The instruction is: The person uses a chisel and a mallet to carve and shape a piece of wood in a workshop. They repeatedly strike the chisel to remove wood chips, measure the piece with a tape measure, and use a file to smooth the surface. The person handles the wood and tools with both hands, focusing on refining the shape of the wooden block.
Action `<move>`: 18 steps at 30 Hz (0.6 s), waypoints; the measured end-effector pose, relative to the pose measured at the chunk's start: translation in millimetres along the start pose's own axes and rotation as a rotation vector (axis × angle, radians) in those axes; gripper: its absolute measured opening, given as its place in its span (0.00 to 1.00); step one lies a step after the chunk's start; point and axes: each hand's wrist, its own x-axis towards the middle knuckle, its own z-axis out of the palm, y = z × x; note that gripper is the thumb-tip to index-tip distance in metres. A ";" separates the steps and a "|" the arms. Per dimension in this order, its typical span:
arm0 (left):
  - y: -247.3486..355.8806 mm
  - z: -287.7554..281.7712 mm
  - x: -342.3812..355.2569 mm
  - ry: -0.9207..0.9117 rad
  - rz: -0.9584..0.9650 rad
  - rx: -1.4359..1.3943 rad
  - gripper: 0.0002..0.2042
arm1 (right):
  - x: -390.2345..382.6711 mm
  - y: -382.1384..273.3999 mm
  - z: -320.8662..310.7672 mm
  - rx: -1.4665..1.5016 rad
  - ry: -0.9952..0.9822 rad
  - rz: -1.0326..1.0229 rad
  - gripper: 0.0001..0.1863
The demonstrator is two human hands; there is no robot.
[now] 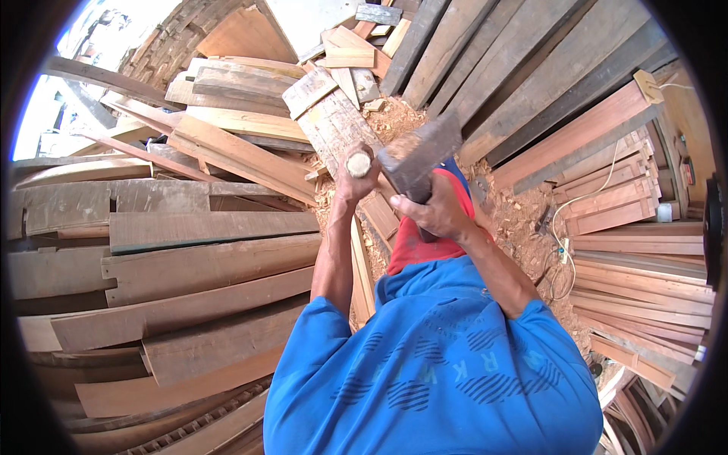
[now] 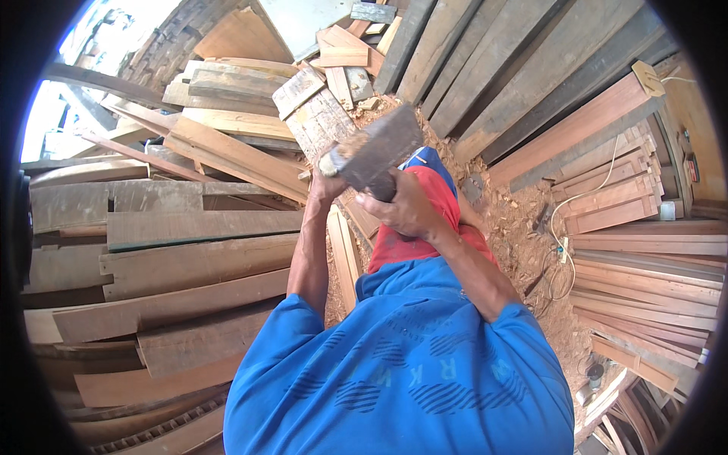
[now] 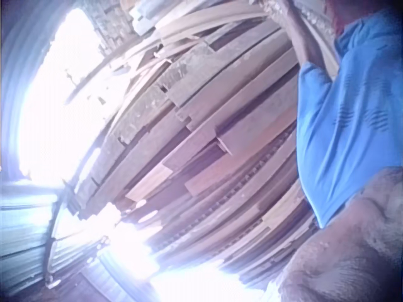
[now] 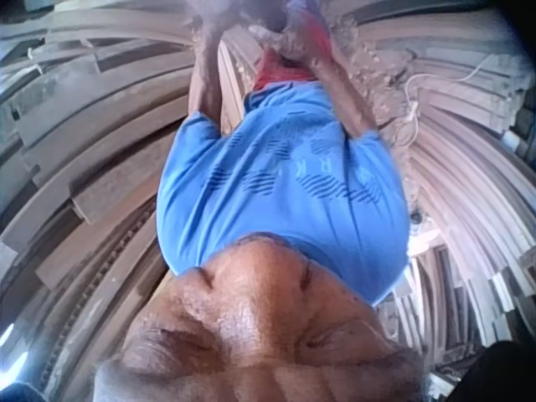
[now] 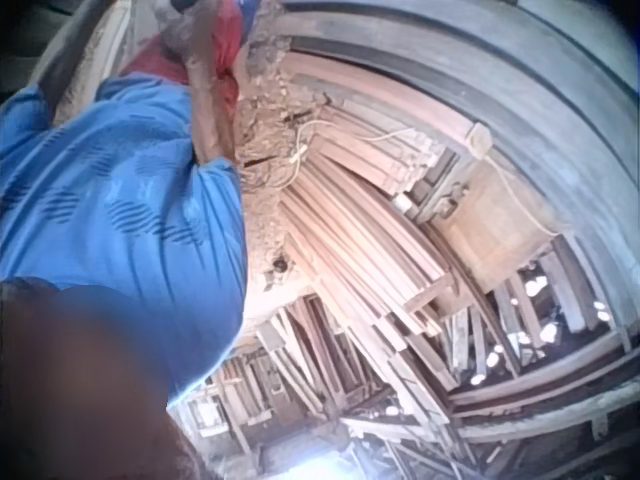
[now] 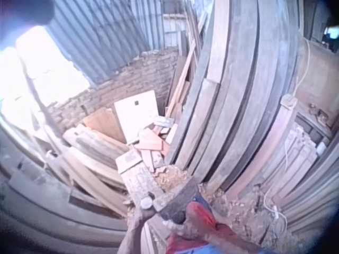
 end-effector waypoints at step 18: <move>22.8 -48.4 1.9 -0.025 -0.383 0.030 0.20 | 10.2 16.8 -30.7 0.342 0.136 0.190 0.09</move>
